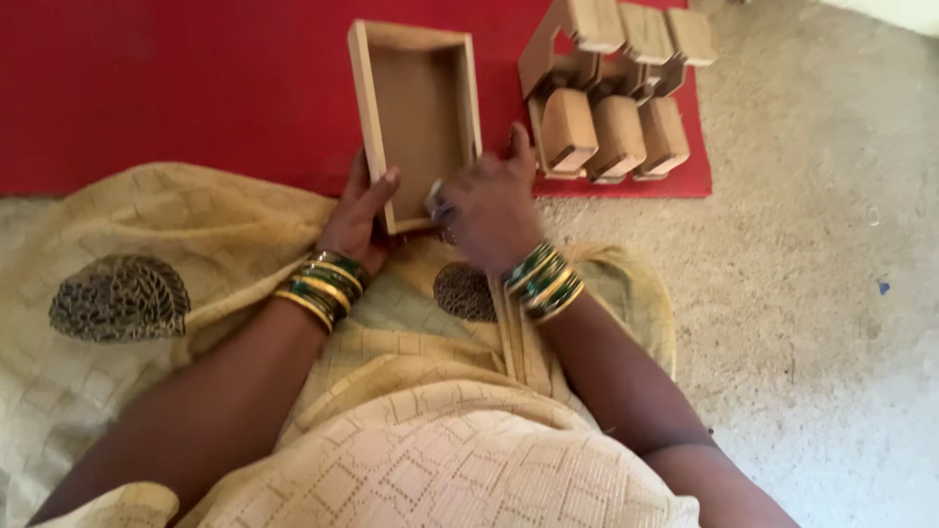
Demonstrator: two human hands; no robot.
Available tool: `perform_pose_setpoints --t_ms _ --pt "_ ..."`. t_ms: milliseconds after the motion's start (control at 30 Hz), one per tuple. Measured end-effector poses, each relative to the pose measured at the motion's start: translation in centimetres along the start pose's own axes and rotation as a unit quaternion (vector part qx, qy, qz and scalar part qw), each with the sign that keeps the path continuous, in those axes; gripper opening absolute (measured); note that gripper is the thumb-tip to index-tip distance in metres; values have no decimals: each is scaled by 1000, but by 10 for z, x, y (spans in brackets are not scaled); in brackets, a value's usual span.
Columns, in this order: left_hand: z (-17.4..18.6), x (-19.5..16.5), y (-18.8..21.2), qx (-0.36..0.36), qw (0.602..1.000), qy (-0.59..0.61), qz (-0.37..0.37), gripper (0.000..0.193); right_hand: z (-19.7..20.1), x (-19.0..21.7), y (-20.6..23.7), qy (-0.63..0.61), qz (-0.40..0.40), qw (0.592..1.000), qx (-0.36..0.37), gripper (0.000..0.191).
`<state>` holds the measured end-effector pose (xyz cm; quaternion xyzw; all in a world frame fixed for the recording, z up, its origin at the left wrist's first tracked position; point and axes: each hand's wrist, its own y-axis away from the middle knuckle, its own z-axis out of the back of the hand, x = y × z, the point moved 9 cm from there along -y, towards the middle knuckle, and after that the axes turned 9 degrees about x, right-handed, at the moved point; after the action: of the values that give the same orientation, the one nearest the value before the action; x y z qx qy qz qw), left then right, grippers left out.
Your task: The person sits on the floor and wipes small wooden objects one at a time with a white cloth, then places the wiped pieces into an open wooden box on the mat. They continue wiping and arranging the wooden pieces throughout the episode.
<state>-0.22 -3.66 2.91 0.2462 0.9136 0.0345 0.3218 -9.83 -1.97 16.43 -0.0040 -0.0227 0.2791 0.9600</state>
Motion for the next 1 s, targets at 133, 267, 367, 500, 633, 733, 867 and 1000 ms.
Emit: perform_pose_setpoints --t_ms 133,267,367,500,633,733,867,1000 --pt "-4 -2 -5 58 998 19 -28 60 -5 31 9 -79 75 993 -43 38" --pt "-5 11 -8 83 984 159 4 66 -24 10 -4 -108 37 993 -15 43" --pt "1 3 -13 56 991 119 -7 67 12 -26 10 -96 12 969 -227 48" --pt "42 -23 -16 -142 989 33 -32 65 -26 -116 25 -563 -147 798 -160 44" --pt "33 -57 -23 -21 990 -88 -105 55 -53 -152 36 -748 -22 640 -172 31" --pt "31 -53 -25 33 992 -88 -86 38 -88 -182 38 -630 -147 741 -182 20" --pt "35 -57 -22 21 985 -122 -123 32 -103 -210 40 -778 -186 513 -311 21" --pt "26 -60 -17 -14 950 -283 -134 36 -62 -195 35 -658 -197 640 -344 23"
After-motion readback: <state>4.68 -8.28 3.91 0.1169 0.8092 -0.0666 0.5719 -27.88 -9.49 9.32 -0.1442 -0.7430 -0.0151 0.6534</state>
